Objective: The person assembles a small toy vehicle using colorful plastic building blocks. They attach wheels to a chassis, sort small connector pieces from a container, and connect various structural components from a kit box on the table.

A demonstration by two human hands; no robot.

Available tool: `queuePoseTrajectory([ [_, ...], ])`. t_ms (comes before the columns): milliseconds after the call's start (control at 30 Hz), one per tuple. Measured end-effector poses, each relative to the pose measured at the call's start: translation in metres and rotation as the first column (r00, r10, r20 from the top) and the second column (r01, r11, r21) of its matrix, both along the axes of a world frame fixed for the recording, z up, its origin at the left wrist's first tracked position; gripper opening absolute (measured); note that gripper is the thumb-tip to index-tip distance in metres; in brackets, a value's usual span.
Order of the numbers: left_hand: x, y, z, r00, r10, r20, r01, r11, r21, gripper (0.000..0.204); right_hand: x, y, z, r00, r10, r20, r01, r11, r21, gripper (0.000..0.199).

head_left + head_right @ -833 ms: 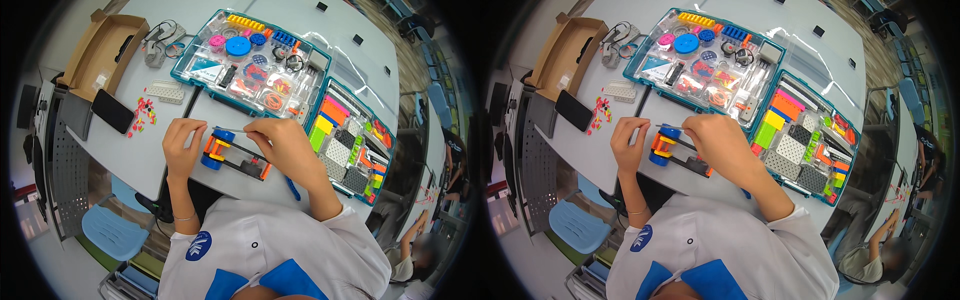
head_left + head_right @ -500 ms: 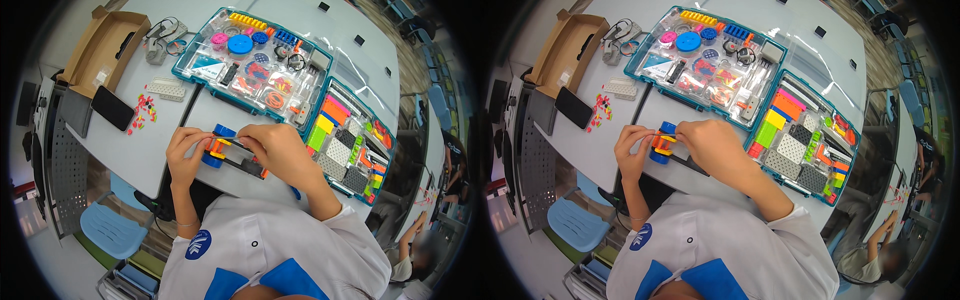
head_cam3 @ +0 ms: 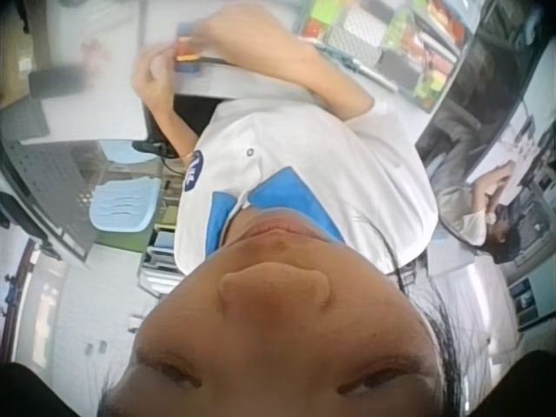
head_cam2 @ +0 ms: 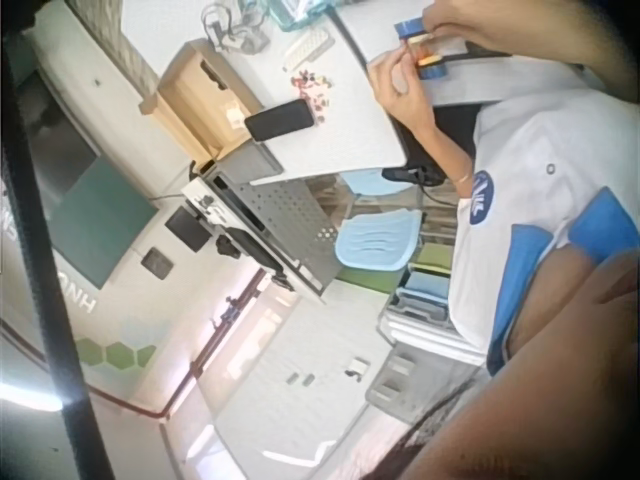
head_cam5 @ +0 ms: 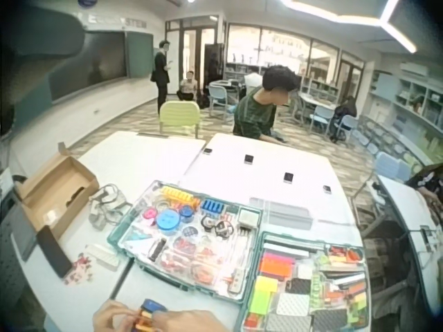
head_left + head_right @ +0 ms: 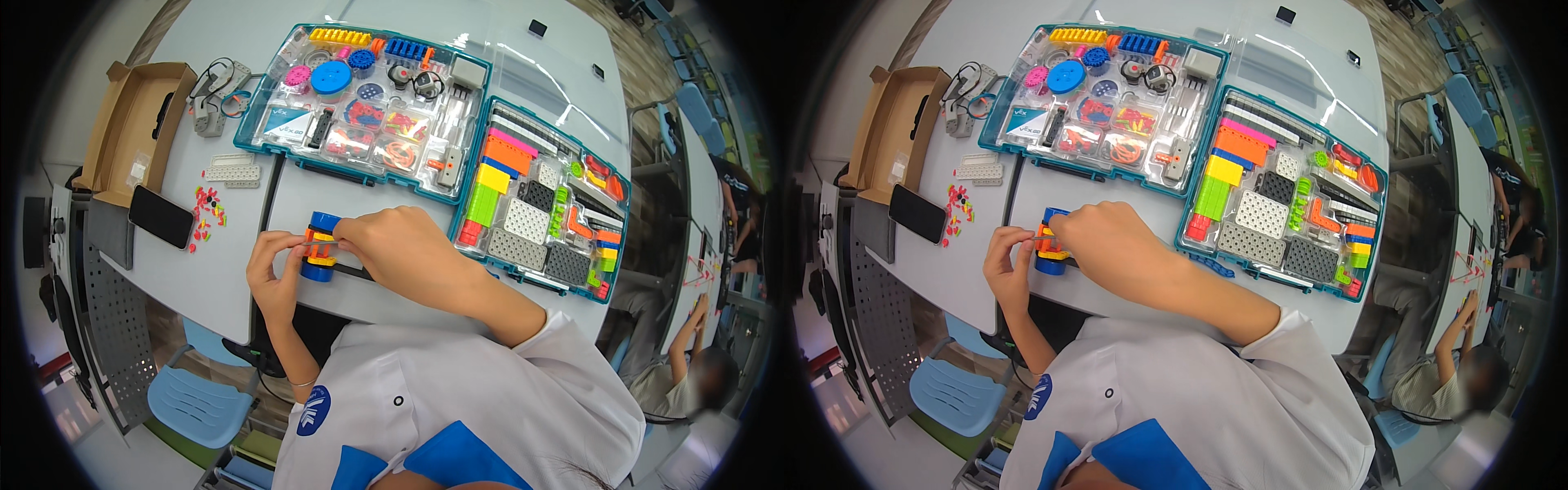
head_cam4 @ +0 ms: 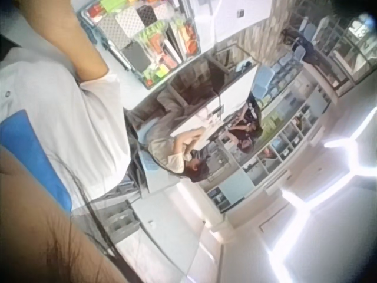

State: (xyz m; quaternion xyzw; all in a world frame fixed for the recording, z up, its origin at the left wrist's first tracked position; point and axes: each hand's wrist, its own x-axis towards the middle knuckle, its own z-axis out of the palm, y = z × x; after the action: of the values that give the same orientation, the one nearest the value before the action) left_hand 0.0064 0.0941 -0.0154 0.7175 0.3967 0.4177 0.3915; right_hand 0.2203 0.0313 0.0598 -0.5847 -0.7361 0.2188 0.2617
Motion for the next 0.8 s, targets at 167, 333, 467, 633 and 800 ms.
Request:
queuePoseTrajectory([
  [167, -0.002, -0.005, 0.002, 0.997, 0.029, 0.064, -0.031, 0.999, 0.022, 0.008, -0.002, -0.006, 0.004, 0.997, 0.058, 0.058, -0.054, 0.996, -0.072, 0.010],
  [333, -0.011, -0.013, 0.008, 0.998, 0.008, 0.056, -0.013, 0.997, 0.076, 0.008, -0.006, -0.008, 0.004, 0.988, 0.134, 0.070, -0.126, 0.986, -0.113, 0.010],
  [467, -0.012, -0.020, 0.008, 0.995, 0.022, 0.098, -0.029, 0.997, 0.070, 0.008, -0.007, -0.011, 0.000, 0.983, 0.173, 0.065, -0.167, 0.982, -0.086, 0.011],
  [633, -0.010, -0.025, 0.014, 0.983, 0.055, 0.173, -0.063, 0.997, 0.043, 0.011, -0.011, -0.013, 0.002, 0.982, 0.183, 0.041, -0.178, 0.979, -0.097, 0.013],
  [800, -0.004, -0.029, 0.017, 0.919, -0.025, 0.393, 0.045, 0.998, -0.041, 0.013, -0.012, -0.016, 0.005, 0.975, 0.223, 0.018, -0.219, 0.966, -0.136, 0.015],
])
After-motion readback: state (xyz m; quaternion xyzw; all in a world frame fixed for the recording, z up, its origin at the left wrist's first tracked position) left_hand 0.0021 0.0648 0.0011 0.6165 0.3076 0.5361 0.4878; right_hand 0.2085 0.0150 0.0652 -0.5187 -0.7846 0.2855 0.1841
